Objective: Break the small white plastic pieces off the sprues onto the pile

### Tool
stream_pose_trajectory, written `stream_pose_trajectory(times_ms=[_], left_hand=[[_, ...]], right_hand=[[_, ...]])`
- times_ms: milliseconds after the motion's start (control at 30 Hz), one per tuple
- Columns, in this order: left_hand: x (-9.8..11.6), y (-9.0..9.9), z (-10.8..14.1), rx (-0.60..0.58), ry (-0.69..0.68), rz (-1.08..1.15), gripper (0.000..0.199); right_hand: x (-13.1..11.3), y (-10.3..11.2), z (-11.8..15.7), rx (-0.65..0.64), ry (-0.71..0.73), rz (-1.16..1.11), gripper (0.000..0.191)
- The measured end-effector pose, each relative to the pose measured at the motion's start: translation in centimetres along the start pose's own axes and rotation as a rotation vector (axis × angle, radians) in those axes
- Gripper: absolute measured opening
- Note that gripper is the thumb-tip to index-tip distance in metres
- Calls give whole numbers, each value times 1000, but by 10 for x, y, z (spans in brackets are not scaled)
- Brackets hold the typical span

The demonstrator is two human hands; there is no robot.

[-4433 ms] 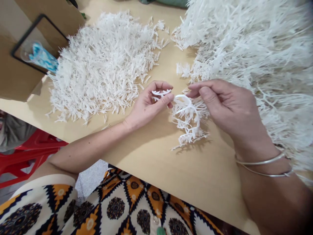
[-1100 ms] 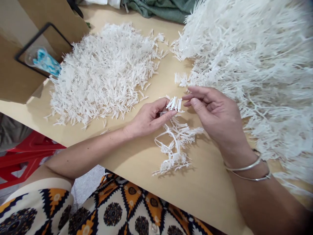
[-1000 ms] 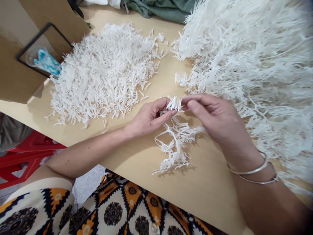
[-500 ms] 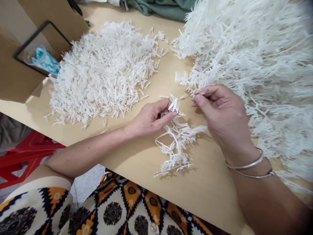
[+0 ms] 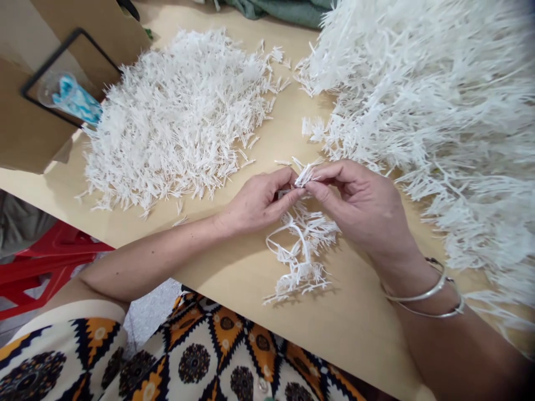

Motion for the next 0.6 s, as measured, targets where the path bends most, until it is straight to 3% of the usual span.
stream_pose_trajectory(times_ms=[333, 467, 600], left_hand=[[2, 1, -3, -29, 15, -79, 42], [3, 3, -2, -16, 28, -58, 42], [11, -4, 1, -114, 36, 74, 39]], right_hand=[[-6, -9, 2, 157, 186, 294, 11], [4, -15, 2, 170, 158, 356, 8], [21, 7, -7, 266, 30, 331, 3]])
Point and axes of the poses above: each hand's wrist, its own z-axis away from the middle knuckle, its own y-axis out of the back of the hand, x = y × z, the point moved 4 cm from there along -z, towards the middle knuckle, and after that the axes turned 5 degrees about -y, right-handed, at the moved point
